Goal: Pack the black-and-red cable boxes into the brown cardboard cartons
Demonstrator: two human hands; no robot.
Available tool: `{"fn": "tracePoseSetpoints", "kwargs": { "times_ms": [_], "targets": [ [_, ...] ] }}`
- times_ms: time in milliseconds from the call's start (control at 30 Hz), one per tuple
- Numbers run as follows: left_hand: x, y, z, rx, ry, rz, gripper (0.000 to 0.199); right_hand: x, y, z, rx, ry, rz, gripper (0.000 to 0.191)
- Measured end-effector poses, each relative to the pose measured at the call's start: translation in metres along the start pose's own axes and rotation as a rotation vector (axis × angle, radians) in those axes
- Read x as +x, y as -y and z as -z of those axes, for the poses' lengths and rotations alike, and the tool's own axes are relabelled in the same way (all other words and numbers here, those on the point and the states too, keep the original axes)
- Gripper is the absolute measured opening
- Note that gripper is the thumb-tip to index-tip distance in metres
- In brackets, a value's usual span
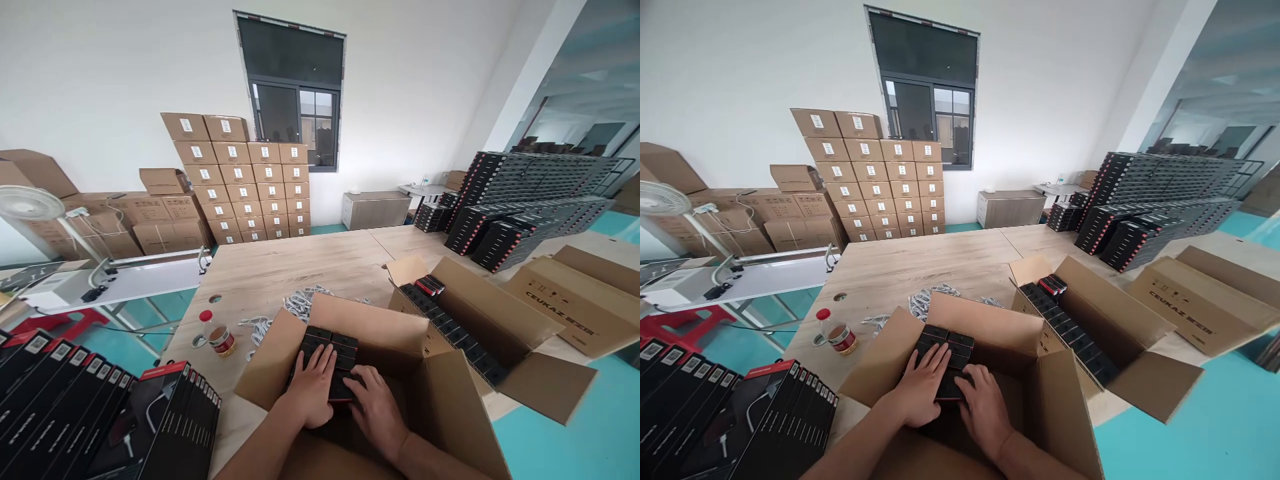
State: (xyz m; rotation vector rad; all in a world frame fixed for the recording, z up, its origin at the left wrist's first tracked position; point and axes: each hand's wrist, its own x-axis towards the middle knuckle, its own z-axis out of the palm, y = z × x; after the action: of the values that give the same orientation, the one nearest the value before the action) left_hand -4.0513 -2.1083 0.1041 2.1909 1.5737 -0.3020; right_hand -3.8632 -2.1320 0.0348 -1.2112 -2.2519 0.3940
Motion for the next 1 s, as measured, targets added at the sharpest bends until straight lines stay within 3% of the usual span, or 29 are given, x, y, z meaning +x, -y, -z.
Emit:
{"fn": "tracePoseSetpoints", "kwargs": {
  "times_ms": [67,200,300,400,533,700,833,1000],
  "targets": [
    [0.001,-0.001,0.001,0.016,0.011,0.003,0.118,-0.002,0.003,0.014,0.039,0.081,-0.065,0.048],
    [0.005,0.000,-0.001,0.042,-0.007,-0.003,0.114,-0.001,-0.006,0.057,-0.013,0.306,-0.358,0.028],
    [0.006,0.001,-0.007,0.070,-0.060,-0.025,0.108,0.015,-0.025,0.087,-0.104,0.290,-0.497,0.023],
    [0.004,-0.002,-0.011,0.122,-0.162,-0.062,0.095,0.040,-0.041,0.094,-0.171,0.229,-0.577,0.027],
    [-0.002,-0.017,-0.011,0.209,-0.293,-0.084,0.060,0.062,-0.043,0.072,-0.180,0.221,-0.566,0.027],
    [-0.005,-0.038,-0.009,0.282,-0.333,-0.115,0.051,0.065,-0.037,0.060,-0.161,0.231,-0.515,0.033],
    [0.000,-0.038,-0.010,0.310,-0.332,-0.160,0.044,0.069,-0.048,0.078,-0.032,0.232,-0.546,0.038],
    [-0.002,-0.041,0.002,0.311,-0.278,-0.251,0.038,0.066,-0.078,0.134,0.156,0.129,-0.593,0.026]
  ]
}}
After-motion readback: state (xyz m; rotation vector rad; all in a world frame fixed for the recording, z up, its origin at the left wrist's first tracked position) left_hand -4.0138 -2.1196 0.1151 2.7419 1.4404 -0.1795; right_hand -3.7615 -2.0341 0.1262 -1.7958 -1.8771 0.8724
